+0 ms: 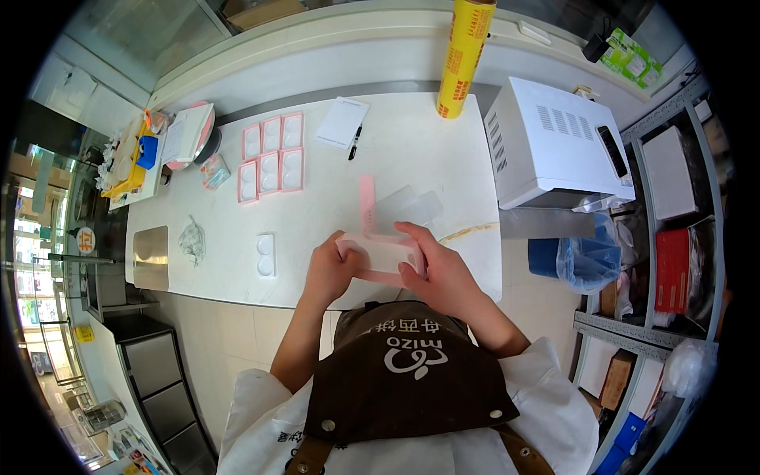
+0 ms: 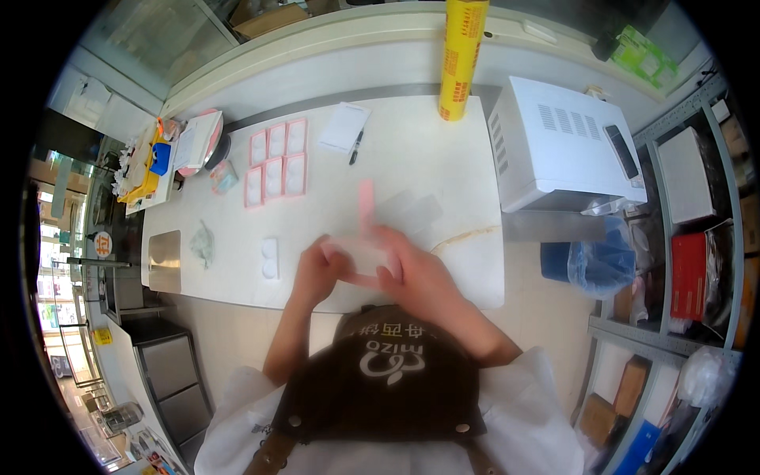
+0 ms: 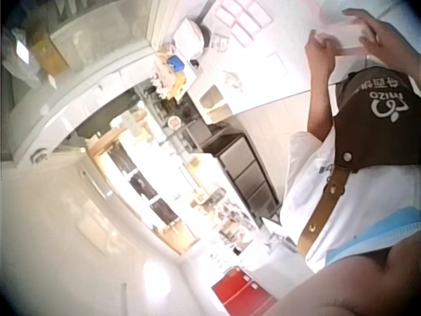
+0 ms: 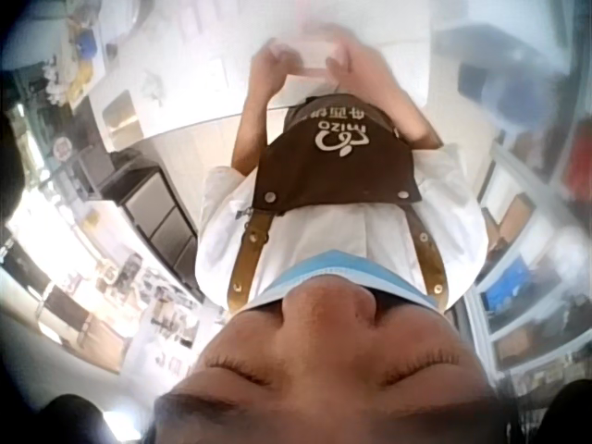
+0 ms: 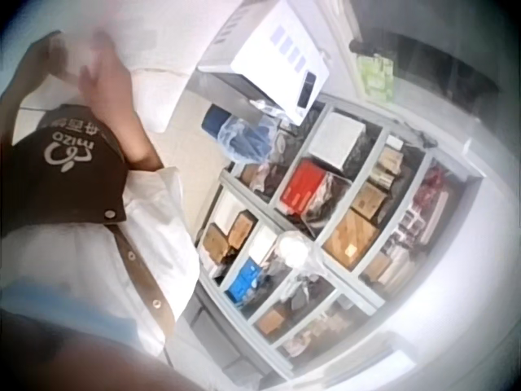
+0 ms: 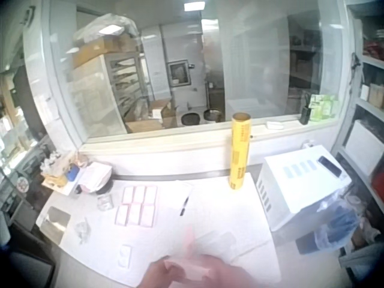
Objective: The person folds and assembles small pink cardboard boxes on a white counter. The person handles several flat pink cardboard pieces, folding the edges and securing them into a three-dimensional box shape by hand, then places an assembled box into another box tray.
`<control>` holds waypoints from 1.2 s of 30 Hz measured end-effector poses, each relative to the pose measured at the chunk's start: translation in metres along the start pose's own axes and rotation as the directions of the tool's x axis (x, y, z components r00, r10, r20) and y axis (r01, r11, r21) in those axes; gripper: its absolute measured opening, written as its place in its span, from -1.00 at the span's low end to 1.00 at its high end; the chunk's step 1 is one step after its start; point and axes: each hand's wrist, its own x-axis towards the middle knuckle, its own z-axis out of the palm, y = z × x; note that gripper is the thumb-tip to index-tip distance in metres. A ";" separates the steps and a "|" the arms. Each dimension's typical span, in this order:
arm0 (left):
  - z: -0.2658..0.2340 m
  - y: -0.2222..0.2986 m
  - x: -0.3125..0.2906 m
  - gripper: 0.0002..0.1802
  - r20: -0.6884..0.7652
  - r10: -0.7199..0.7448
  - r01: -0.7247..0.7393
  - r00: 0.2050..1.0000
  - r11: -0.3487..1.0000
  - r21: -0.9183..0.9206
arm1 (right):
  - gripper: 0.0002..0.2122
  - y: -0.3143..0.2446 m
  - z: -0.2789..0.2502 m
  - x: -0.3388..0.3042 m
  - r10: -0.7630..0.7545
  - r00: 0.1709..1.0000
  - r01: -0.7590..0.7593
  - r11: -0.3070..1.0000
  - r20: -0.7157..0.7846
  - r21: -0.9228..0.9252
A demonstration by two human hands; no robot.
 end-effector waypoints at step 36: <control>0.080 0.037 -0.018 -0.59 0.333 -0.025 0.186 0.943 0.868 -0.461 | -0.52 0.094 -0.075 -0.068 0.127 0.974 -0.077 0.965 -0.190 0.249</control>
